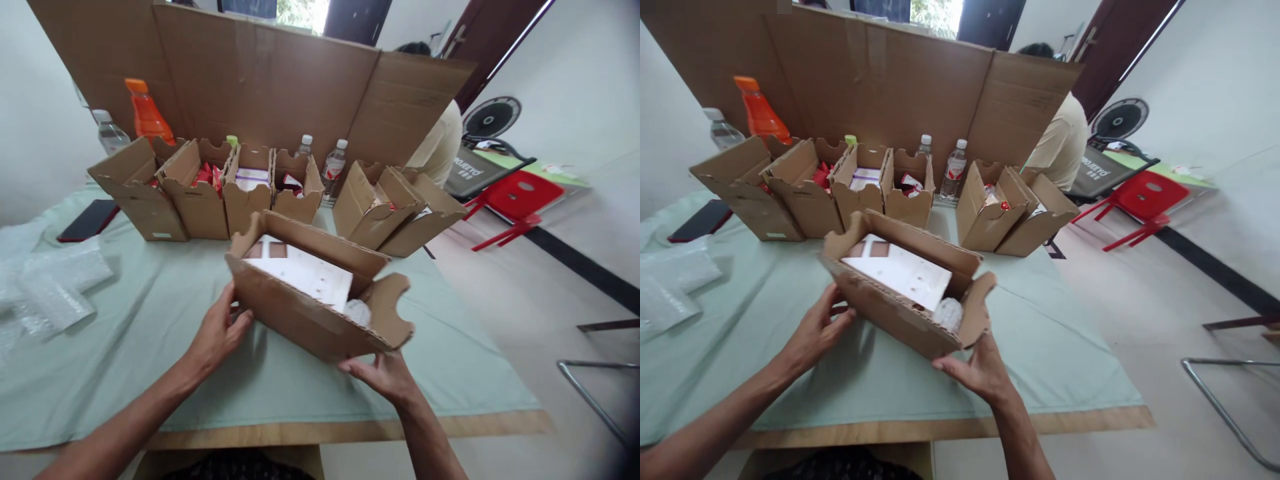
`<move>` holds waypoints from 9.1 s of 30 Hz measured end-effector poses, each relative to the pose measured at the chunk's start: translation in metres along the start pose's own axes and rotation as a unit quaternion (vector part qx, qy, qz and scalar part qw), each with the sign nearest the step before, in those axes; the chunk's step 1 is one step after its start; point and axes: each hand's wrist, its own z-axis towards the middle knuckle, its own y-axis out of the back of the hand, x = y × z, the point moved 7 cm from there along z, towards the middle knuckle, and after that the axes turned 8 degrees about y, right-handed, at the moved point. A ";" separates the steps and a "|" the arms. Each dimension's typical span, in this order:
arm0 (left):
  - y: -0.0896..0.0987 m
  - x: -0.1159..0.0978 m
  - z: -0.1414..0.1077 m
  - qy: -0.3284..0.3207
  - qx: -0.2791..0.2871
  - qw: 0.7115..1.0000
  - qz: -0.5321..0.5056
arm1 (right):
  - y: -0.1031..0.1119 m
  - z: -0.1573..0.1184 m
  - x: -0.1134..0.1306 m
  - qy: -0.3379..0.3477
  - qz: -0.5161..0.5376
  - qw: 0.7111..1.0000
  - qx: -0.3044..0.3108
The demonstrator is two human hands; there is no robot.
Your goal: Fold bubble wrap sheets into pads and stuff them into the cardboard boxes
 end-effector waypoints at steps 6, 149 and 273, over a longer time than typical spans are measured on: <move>-0.077 -0.030 0.048 -0.074 0.098 0.991 0.044 | 0.041 -0.051 -0.040 -0.085 -0.036 0.988 -0.124; 0.051 0.059 0.036 0.038 -0.210 0.970 -0.118 | -0.116 0.106 0.011 0.001 0.069 0.997 -0.019; 0.069 0.053 -0.035 0.052 -0.301 0.935 0.180 | -0.124 0.071 0.029 -0.015 0.217 0.962 0.167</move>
